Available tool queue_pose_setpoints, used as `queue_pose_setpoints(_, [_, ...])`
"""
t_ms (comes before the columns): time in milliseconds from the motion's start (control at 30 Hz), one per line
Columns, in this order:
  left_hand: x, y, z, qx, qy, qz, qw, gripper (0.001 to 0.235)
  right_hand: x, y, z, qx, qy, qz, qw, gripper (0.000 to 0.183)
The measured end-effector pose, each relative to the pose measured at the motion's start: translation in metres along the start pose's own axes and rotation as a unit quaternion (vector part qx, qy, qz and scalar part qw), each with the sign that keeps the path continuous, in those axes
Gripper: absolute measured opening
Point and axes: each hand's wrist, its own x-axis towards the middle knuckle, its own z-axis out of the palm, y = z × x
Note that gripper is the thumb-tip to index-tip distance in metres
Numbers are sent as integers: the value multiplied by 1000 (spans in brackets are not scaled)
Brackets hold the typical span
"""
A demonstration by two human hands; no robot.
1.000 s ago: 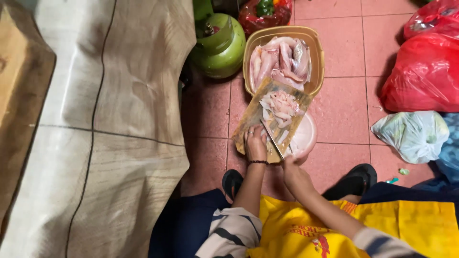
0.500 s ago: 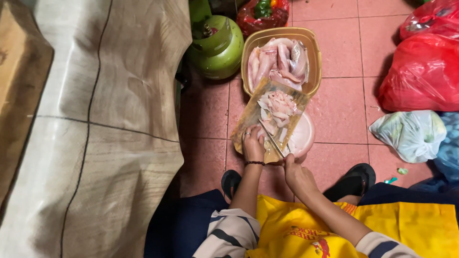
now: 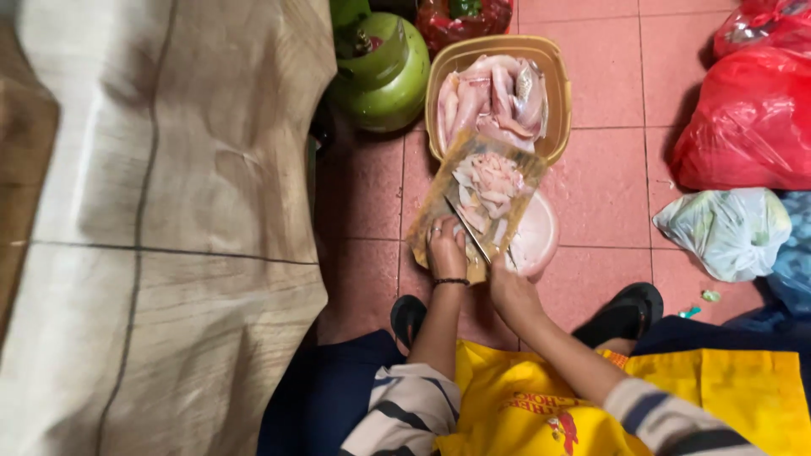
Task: Slicing raw chicken breast into small pieces on a wooden cutting board using a knife.
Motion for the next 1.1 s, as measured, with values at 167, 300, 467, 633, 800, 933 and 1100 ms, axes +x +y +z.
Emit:
queue_pose_setpoints(167, [-1,12,-13,-41,31,-38,998,38,-45,30,5,26,-46,49,997,30])
queue_pose_setpoints(300, [-4,4,-6,-39,52,-59,996,46,-27,40,-14,33,-4,65,997,27])
queue_pose_setpoints(467, [-2,17,-18,-60,52,-59,995,38,-43,9,-26,11,-34,25,999,28])
queue_pose_setpoints(633, [2,12,-13,-70,20,-97,993,37,-40,1,-20,3,-61,29,998,32])
queue_pose_setpoints(800, [7,13,-19,-163,-19,-141,976,22,23,-5,2,63,-53,12,997,30])
queue_pose_setpoints(933, [8,25,-30,-58,7,-112,992,30,12,-5,-8,105,-52,19,993,32])
queue_pose_setpoints(1100, [3,8,-8,-9,-14,-134,991,38,-49,10,-15,42,-78,52,995,31])
